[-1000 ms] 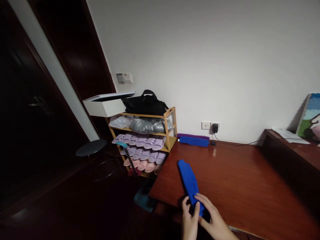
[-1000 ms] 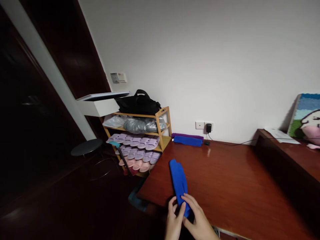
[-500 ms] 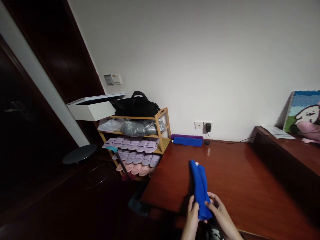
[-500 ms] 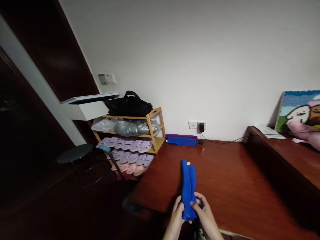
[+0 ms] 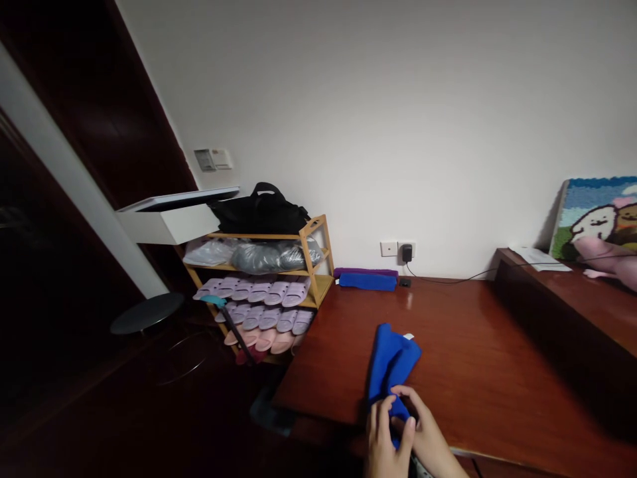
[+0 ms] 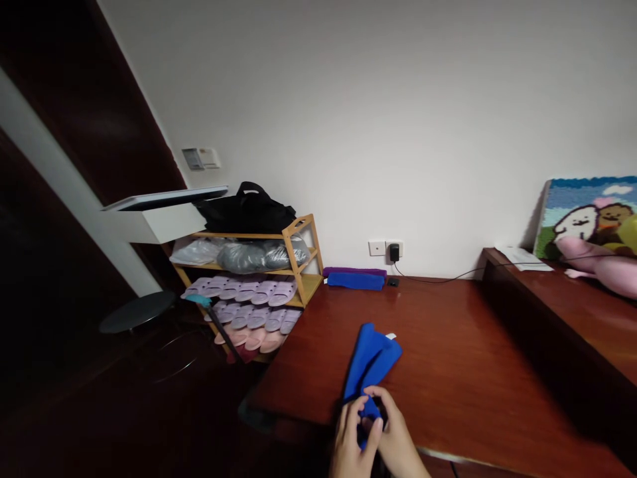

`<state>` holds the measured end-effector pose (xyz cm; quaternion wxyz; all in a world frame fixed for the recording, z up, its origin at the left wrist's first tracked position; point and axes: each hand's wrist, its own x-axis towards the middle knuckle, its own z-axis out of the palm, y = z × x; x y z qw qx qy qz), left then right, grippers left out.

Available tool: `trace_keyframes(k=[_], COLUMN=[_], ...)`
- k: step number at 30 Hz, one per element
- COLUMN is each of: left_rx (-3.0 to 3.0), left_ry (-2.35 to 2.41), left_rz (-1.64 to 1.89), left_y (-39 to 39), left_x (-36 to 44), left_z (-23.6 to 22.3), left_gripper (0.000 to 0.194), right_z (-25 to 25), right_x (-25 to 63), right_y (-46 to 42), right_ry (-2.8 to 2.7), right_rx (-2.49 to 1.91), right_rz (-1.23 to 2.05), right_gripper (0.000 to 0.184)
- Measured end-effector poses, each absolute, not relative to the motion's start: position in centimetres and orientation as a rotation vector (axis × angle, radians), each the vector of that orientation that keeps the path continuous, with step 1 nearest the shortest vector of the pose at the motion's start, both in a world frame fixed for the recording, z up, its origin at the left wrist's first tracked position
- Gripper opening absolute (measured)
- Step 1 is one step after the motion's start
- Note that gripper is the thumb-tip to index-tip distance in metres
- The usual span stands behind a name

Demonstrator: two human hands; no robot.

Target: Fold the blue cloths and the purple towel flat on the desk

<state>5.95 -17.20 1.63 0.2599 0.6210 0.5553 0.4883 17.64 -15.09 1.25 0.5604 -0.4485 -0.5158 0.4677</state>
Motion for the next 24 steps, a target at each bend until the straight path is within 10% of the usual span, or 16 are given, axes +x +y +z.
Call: trace_keyframes(k=[5,24], left_rx=[1.653,1.829], left_ry=[1.541,1.413], left_rz=[1.304,1.159], left_y=[-16.4,-16.9], left_x=[5.0,3.3], left_z=[0.8,-1.4], left_gripper=[0.058,0.070], right_z=[2.9,1.2], right_x=[17.8,17.3], right_y=[-15.9,-14.7], right_ry=[-1.349,-1.148], right_rx=[-1.012,-1.073], right_rz=[1.193,1.246], right_gripper=[0.064,0.057])
